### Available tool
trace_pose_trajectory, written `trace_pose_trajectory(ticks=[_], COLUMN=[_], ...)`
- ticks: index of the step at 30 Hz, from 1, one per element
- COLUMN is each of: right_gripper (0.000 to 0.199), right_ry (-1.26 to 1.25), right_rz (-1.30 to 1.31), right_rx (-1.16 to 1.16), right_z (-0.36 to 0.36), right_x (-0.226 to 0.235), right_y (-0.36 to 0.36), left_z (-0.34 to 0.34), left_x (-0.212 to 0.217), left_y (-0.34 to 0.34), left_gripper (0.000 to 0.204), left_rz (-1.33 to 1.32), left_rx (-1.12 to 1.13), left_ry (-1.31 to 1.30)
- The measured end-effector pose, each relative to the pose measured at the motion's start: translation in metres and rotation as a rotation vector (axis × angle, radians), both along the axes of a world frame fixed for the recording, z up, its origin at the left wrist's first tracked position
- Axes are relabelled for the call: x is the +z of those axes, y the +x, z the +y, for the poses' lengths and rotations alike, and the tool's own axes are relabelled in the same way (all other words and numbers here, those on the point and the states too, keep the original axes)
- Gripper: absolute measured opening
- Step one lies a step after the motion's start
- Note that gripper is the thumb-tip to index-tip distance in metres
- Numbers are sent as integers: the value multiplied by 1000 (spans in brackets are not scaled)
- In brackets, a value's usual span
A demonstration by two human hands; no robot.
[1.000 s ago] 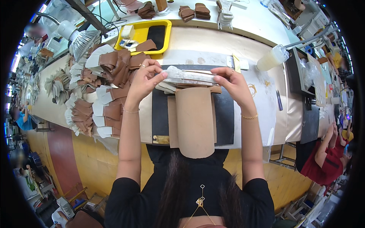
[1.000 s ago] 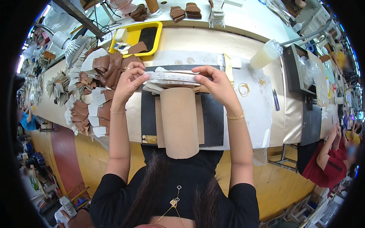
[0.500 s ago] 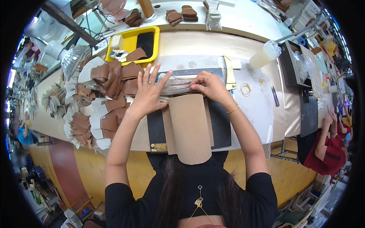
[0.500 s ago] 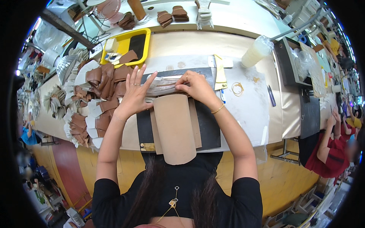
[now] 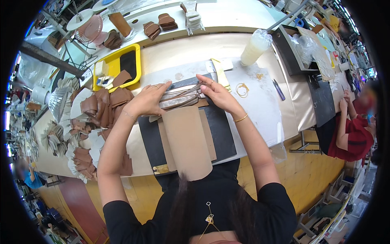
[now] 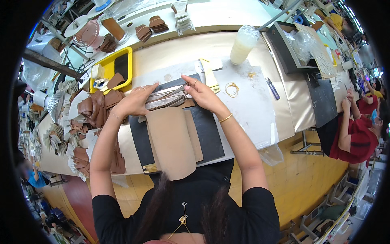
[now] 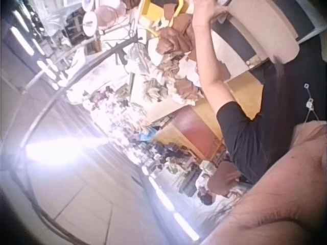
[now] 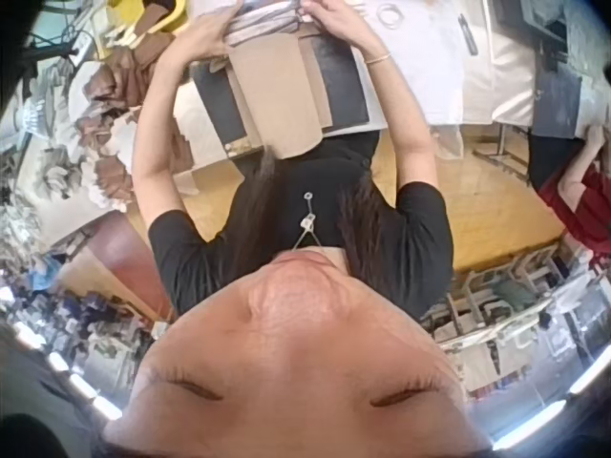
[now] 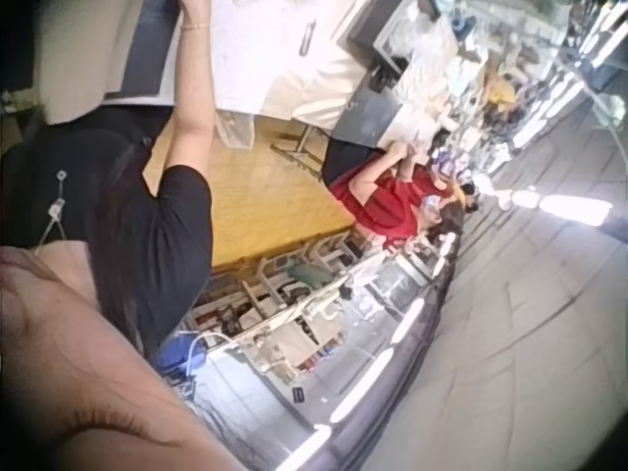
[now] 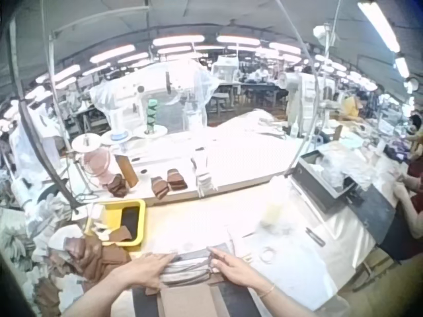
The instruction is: The person repeatedly picks up small white strips and wraps them around a brown leather piece, pressing them into place. They continue this process with multiple strips, stacking the finished pieces on the table.
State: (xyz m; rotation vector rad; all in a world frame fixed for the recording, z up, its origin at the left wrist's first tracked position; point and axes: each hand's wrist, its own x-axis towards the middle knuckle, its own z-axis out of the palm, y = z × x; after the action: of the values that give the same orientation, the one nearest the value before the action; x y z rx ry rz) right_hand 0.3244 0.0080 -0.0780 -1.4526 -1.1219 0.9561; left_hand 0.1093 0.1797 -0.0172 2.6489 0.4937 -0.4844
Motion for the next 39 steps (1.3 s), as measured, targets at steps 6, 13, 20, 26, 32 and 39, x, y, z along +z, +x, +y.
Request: trace_pose_trajectory(ticks=[6,13,20,26,32,39], right_gripper=[39,37,24,16,13,19], right_ry=[-241,-203,-100,-184,-296,-497], right_rz=[-40,60,-122,-500,-667,-877], right_rx=[-278,-231,-389,-778,-917,-1030], right_z=[-37,-35,-61,-91,-83,-70], right_x=[10,1,0,-11,-28,-37], right_y=[-6,-18,18,82,129,142], left_z=[-7,-16,-24,-26,-29,-23], left_x=[-10,-19,-20,-18,-16,-21], left_y=[27,49,52,51,51,48], left_gripper=[87,68,56,45,49,54], left_rz=[-55,11,57,14,-4,7], left_rx=[-107,-58,54,96,119,158], left_ry=[106,-4,-103,-136,-194,-157])
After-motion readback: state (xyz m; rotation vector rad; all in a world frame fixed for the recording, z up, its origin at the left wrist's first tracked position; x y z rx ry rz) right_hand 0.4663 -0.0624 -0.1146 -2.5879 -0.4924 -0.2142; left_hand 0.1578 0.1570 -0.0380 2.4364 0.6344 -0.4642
